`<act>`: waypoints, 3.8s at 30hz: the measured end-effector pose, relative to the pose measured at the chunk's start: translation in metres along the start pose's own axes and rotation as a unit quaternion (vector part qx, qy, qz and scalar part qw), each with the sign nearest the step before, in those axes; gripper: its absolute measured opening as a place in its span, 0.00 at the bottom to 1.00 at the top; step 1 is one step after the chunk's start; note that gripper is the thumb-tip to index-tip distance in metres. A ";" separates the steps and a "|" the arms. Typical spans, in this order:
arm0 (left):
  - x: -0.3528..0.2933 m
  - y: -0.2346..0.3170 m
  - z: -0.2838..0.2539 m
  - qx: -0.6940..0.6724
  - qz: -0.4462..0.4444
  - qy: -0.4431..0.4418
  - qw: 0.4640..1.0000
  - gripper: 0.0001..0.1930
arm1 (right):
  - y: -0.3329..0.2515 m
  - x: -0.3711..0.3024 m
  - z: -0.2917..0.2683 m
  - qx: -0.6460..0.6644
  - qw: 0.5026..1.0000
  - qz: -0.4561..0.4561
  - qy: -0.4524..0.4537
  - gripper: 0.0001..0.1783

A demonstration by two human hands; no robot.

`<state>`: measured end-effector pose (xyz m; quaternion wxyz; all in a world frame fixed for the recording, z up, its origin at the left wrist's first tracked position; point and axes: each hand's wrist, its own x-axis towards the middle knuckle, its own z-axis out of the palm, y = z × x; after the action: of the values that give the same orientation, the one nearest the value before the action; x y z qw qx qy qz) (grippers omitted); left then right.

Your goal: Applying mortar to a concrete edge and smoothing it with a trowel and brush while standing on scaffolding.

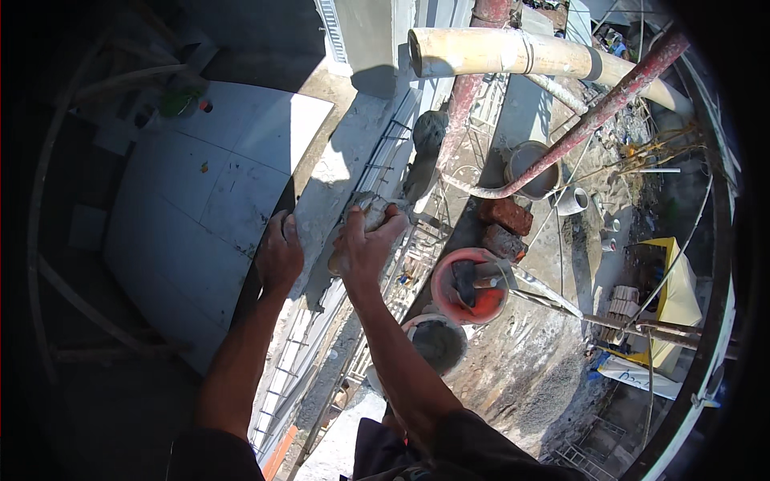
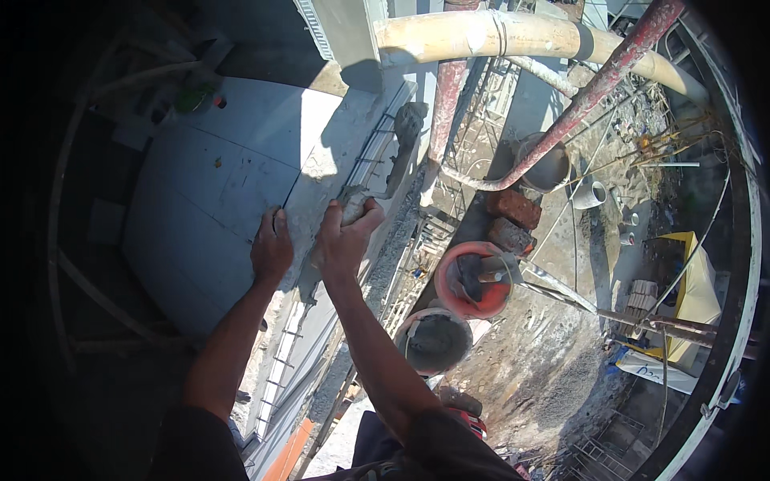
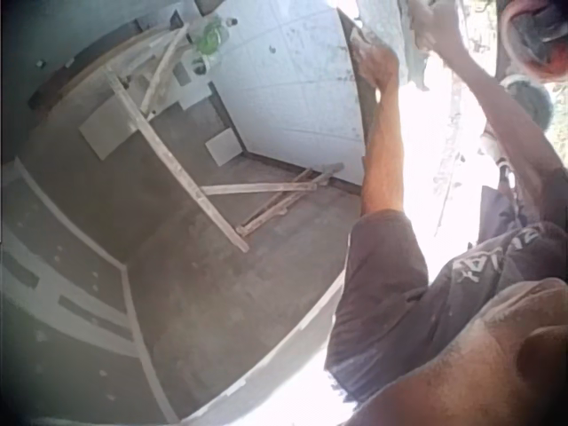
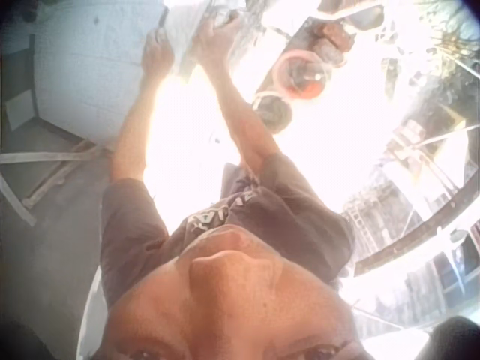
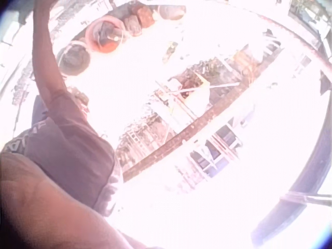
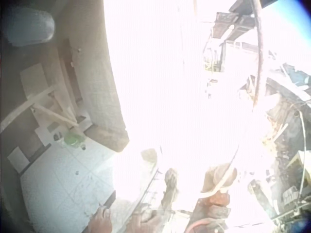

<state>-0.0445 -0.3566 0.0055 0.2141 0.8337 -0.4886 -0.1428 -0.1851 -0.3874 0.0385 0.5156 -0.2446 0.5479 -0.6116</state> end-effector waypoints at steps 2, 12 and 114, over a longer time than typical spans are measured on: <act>-0.001 -0.011 -0.007 0.007 -0.006 -0.007 1.000 0.23 | -0.004 0.023 0.018 -0.015 0.987 0.144 -0.073 0.30; -0.001 -0.005 -0.011 0.002 -0.015 -0.018 1.000 0.22 | -0.040 0.060 -0.042 0.079 0.973 0.182 -0.122 0.20; 0.001 -0.002 -0.002 0.042 -0.004 0.005 0.999 0.26 | 0.175 0.073 -0.151 0.092 0.927 0.251 -0.263 0.26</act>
<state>-0.0416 -0.3566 0.0067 0.1805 0.8446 -0.4897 -0.1192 -0.2775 -0.3671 -0.1846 0.7981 -0.2022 0.3779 -0.4235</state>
